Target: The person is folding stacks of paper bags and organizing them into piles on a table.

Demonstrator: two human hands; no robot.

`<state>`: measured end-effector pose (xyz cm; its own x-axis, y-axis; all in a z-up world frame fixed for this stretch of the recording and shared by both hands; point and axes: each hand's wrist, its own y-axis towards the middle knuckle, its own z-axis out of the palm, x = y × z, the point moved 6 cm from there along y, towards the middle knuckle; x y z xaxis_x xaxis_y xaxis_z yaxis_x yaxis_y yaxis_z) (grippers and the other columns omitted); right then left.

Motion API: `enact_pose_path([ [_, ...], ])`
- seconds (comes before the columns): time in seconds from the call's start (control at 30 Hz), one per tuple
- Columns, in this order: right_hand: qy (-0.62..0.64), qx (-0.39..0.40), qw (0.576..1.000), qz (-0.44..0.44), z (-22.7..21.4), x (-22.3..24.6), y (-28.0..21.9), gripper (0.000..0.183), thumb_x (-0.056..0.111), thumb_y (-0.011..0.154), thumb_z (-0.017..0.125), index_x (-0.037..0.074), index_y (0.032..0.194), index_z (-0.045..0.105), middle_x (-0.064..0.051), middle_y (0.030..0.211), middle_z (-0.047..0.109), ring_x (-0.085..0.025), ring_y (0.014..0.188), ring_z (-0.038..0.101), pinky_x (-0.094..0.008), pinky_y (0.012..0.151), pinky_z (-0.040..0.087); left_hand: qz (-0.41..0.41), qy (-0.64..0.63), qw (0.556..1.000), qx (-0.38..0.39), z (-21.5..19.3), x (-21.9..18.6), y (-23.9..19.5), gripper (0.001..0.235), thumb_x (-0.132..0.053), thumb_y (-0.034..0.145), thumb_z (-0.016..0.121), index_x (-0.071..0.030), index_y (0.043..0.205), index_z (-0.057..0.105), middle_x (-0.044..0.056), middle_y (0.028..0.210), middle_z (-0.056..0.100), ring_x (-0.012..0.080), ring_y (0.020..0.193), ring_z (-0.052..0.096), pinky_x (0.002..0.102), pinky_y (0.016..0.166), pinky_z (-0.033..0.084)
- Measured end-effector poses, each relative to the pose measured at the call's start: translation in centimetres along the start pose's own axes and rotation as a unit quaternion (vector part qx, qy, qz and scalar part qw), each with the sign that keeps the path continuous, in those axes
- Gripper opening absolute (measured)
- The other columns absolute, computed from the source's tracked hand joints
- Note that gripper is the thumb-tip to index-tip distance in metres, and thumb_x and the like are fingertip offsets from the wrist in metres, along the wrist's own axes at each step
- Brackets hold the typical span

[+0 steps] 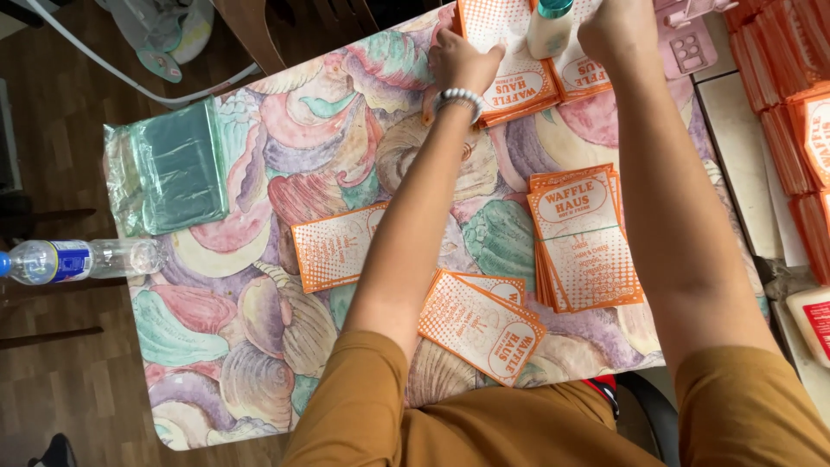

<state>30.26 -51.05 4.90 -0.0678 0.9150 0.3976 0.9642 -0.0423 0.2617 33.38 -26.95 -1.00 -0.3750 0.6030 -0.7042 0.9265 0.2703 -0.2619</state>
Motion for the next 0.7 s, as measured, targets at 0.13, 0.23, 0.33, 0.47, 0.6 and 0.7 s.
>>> enact_pose_path([
  [0.13, 0.001, -0.099, 0.993, -0.067, -4.9, 2.3, -4.1, 0.033, 0.002, 0.102, 0.072, -0.011, 0.126, 0.055, -0.029, 0.109, 0.059, -0.046, 0.095, 0.057, -0.052, 0.072, 0.049, 0.198, 0.011, 0.980, 0.012, -6.4, 0.9, -3.7, 0.095, -0.036, 0.081, 0.086, -0.004, 0.149, 0.027, 0.022, 0.141, 0.049, 0.0285, 0.118, 0.063, 0.032, 0.089, 0.067],
  [0.23, 0.026, -0.132, 0.984, -0.121, -10.4, 6.1, -9.1, 0.036, -0.001, 0.098, 0.073, -0.012, 0.127, 0.054, -0.029, 0.108, 0.057, -0.046, 0.094, 0.055, -0.052, 0.074, 0.046, 0.351, 0.022, 0.936, 0.027, -13.7, 2.6, -9.3, 0.096, -0.035, 0.088, 0.085, -0.006, 0.155, 0.023, 0.018, 0.143, 0.053, 0.0255, 0.127, 0.057, 0.034, 0.103, 0.060],
  [0.33, 0.097, -0.107, 0.975, -0.171, -14.8, 11.2, -15.6, 0.056, -0.002, 0.098, 0.079, -0.011, 0.144, 0.048, -0.029, 0.115, 0.061, -0.044, 0.102, 0.059, -0.051, 0.086, 0.047, 0.434, 0.063, 0.895, 0.078, -21.4, 5.2, -15.8, 0.094, -0.035, 0.090, 0.085, -0.009, 0.157, 0.024, 0.016, 0.144, 0.053, 0.0263, 0.128, 0.056, 0.040, 0.110, 0.052],
  [0.47, 0.232, 0.014, 0.964, -0.131, -13.4, 15.5, -25.7, 0.080, 0.008, 0.085, 0.085, -0.004, 0.153, 0.044, -0.018, 0.121, 0.067, -0.028, 0.111, 0.065, -0.039, 0.097, 0.052, 0.472, 0.186, 0.851, 0.138, -27.7, 10.7, -20.6, 0.117, -0.039, 0.068, 0.095, -0.007, 0.158, 0.028, 0.017, 0.158, 0.041, 0.0334, 0.145, 0.042, 0.045, 0.119, 0.035],
  [0.6, 0.170, 0.147, 0.971, -0.077, -6.7, 19.7, -32.3, 0.124, 0.037, 0.049, 0.099, 0.007, 0.155, 0.043, -0.016, 0.132, 0.066, -0.038, 0.120, 0.064, -0.053, 0.098, 0.053, 0.427, 0.251, 0.857, 0.141, -27.3, 16.2, -20.6, 0.140, -0.059, 0.050, 0.095, -0.009, 0.162, 0.027, 0.025, 0.155, 0.040, 0.0472, 0.146, 0.033, 0.063, 0.119, 0.024],
  [0.7, 0.017, 0.273, 0.958, -0.084, -1.9, 21.2, -34.6, 0.148, 0.060, 0.041, 0.097, 0.012, 0.163, 0.027, -0.018, 0.151, 0.048, -0.040, 0.141, 0.045, -0.053, 0.115, 0.041, 0.367, 0.327, 0.854, 0.171, -25.2, 19.7, -19.9, 0.156, -0.061, 0.043, 0.096, -0.017, 0.166, 0.012, 0.026, 0.157, 0.036, 0.0496, 0.146, 0.031, 0.073, 0.115, 0.020],
])
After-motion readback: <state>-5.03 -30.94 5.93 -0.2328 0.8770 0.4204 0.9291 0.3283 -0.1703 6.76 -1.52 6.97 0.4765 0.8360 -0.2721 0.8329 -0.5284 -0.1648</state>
